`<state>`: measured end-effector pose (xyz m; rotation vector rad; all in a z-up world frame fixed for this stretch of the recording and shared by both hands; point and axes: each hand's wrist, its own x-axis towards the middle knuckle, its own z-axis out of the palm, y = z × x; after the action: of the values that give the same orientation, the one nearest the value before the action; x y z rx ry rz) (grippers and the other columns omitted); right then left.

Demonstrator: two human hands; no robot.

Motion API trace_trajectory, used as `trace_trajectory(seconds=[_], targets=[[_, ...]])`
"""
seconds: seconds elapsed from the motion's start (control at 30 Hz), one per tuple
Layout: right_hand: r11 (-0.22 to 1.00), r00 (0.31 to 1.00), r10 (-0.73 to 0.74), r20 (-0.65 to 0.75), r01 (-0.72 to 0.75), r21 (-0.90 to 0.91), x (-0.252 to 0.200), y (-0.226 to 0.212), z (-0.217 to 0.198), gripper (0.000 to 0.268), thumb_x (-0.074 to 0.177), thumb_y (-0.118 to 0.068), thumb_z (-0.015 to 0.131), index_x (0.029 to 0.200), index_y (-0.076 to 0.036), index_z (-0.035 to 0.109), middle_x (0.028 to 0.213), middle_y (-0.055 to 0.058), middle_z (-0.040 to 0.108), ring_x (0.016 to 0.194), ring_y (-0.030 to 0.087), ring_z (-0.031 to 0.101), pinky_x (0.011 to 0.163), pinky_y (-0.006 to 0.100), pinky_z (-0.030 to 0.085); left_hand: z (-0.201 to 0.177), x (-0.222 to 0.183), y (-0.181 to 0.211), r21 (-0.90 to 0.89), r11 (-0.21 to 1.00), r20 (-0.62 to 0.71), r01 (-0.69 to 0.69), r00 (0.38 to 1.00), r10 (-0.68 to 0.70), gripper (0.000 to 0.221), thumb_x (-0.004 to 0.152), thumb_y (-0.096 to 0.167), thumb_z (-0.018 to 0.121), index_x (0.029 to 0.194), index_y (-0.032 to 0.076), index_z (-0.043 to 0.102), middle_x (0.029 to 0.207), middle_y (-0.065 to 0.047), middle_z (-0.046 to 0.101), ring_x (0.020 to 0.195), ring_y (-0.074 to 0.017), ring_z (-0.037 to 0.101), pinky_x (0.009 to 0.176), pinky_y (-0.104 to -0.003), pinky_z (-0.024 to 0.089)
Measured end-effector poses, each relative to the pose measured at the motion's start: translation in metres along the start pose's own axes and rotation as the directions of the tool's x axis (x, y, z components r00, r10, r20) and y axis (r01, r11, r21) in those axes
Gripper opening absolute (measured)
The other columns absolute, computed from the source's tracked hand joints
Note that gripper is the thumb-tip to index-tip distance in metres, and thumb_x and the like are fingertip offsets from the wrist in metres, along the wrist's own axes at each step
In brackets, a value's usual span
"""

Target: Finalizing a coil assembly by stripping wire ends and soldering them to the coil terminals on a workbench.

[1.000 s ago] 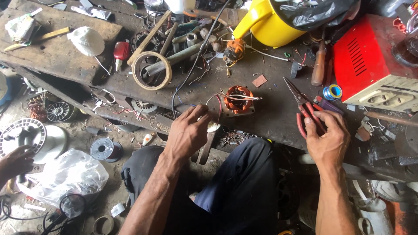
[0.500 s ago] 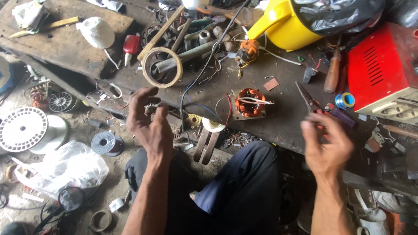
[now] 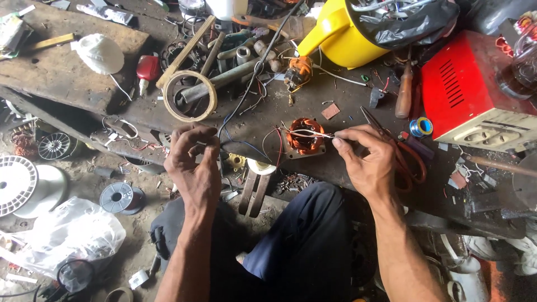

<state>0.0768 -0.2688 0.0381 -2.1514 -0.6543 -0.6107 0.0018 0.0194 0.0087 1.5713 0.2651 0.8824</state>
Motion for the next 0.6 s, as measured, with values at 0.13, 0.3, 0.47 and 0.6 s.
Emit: trace_trajectory(seconds=[0.13,0.3,0.47,0.6], targets=[[0.999,0.999,-0.039,0.01,0.039,-0.006,-0.002,-0.002,-0.001,0.005,0.093,-0.01,0.081,0.096,-0.006,0.08,0.085,0.006,0.074,0.077,0.02,0.071,0.076,0.032,0.054,-0.001,0.0,0.0,0.031,0.999,0.018,0.008,1.0,-0.008,0.01,0.091,0.005,0.073,0.099,0.009,0.077,0.094,-0.008,0.061,0.088,-0.0175,0.064,0.075,-0.035,0.057],[1.0,0.998,-0.027,0.059,0.028,-0.011,-0.011,-0.009,-0.008,0.005,0.095,-0.013,0.077,0.097,-0.008,0.079,0.086,0.003,0.073,0.077,0.017,0.071,0.072,0.028,0.052,0.003,-0.001,-0.003,0.021,0.999,0.007,0.031,0.999,-0.032,0.009,0.092,0.006,0.074,0.099,0.01,0.077,0.092,-0.008,0.061,0.089,-0.018,0.064,0.077,-0.036,0.058],[0.995,0.997,0.026,0.077,-0.034,0.092,-0.022,-0.018,-0.008,0.004,0.094,-0.008,0.074,0.093,-0.004,0.075,0.083,0.009,0.072,0.077,0.023,0.072,0.07,0.032,0.055,0.004,-0.001,0.0,0.021,0.999,0.033,0.036,0.999,-0.037,0.008,0.091,0.005,0.075,0.098,0.009,0.077,0.092,-0.008,0.061,0.089,-0.0179,0.064,0.077,-0.036,0.057],[0.995,0.997,0.028,0.074,-0.035,0.095,-0.023,-0.014,-0.012,0.003,0.094,-0.009,0.075,0.094,-0.005,0.075,0.085,0.007,0.072,0.077,0.021,0.071,0.069,0.031,0.056,0.003,-0.001,-0.002,0.032,0.999,0.038,0.036,0.999,-0.037,0.008,0.091,0.006,0.076,0.098,0.009,0.077,0.092,-0.008,0.061,0.089,-0.0178,0.064,0.076,-0.036,0.057]])
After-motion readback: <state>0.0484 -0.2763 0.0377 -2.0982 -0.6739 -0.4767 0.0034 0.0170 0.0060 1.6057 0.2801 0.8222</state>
